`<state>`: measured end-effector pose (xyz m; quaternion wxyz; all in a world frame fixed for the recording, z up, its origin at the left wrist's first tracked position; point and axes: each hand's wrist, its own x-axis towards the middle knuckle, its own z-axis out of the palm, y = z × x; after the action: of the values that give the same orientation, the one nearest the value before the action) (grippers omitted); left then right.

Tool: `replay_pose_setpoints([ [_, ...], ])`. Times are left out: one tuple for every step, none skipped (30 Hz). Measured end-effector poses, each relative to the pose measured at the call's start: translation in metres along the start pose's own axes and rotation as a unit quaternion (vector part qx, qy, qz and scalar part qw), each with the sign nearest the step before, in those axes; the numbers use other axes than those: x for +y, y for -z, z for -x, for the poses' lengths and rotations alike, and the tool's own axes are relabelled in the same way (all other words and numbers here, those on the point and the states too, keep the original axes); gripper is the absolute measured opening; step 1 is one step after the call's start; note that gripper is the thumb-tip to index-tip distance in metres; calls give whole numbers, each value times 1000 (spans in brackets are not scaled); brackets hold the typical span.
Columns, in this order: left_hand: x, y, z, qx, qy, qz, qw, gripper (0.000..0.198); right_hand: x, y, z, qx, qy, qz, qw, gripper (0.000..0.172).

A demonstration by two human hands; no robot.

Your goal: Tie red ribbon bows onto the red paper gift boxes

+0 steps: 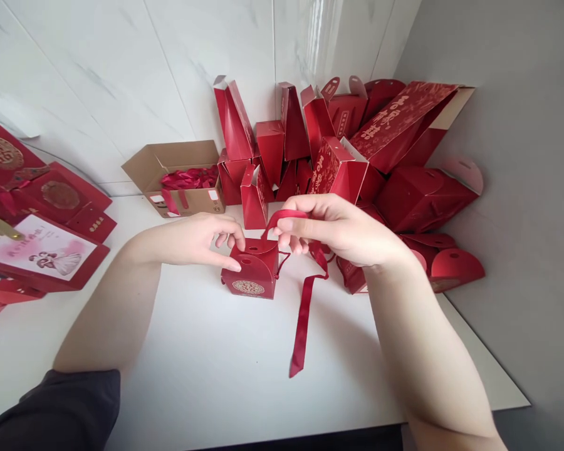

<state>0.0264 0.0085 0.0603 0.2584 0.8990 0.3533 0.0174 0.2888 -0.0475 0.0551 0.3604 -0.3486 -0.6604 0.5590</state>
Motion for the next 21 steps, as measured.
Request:
replay_pose_setpoints([
  [-2, -1, -2, -12, -2, -17, 1000, 36, -2, 2, 1, 12, 10, 0, 1000, 19],
  [-2, -3, -4, -21, -6, -25, 999, 32, -3, 3, 2, 21, 16, 0, 1000, 15],
  [-2, -3, -5, -32, -12, -28, 999, 26, -4, 3, 3, 30, 19, 0, 999, 12],
  [-1, -4, -5, -46, -19, -27, 998, 21, -4, 4, 4, 40, 20, -3, 999, 10],
  [1, -3, -5, -60, -27, -27, 997, 16, -4, 4, 4, 48, 18, -8, 999, 9],
  [3, -2, -4, -72, -36, -27, 996, 11, -4, 4, 4, 52, 16, -16, 998, 10],
  [4, 0, -2, -83, -43, -27, 995, 8, -3, 4, 4, 53, 14, -22, 998, 14],
  [5, 3, 0, -93, -50, -29, 994, 6, -3, 3, 4, 50, 11, -19, 998, 19],
  [5, 5, 2, -98, -52, -32, 993, 7, -2, 3, 4, 43, 8, -4, 999, 24],
  [5, 7, 3, -100, -52, -37, 993, 11, -1, 3, 4, 33, 1, 25, 999, 29],
  [4, 8, 5, -98, -49, -44, 993, 16, -1, 3, 4, 20, -8, 63, 998, 32],
  [2, 10, 6, -93, -44, -51, 993, 22, 0, 3, 3, 6, -23, 108, 994, 34],
  [1, 10, 6, -87, -40, -59, 994, 27, 0, 3, 3, -8, -43, 152, 987, 34],
  [0, 10, 6, -82, -36, -65, 994, 32, 1, 4, 2, -19, -64, 192, 979, 34],
  [0, 10, 6, -80, -32, -68, 994, 36, 2, 4, 1, -26, -82, 226, 970, 34],
  [0, 9, 5, -82, -29, -66, 994, 40, 2, 4, 0, -28, -98, 257, 961, 34],
  [1, 7, 4, -84, -23, -62, 994, 43, 3, 5, 0, -26, -109, 283, 953, 33],
  [3, 6, 3, -88, -16, -55, 995, 45, 3, 5, -1, -23, -117, 304, 945, 33],
  [5, 4, 2, -90, -8, -45, 995, 45, 3, 5, -1, -21, -125, 317, 940, 32],
  [7, 2, 1, -90, 0, -36, 995, 44, 4, 5, -1, -21, -133, 325, 936, 31],
  [9, 0, 0, -89, 8, -27, 996, 42, 4, 4, -2, -23, -143, 327, 934, 31],
])
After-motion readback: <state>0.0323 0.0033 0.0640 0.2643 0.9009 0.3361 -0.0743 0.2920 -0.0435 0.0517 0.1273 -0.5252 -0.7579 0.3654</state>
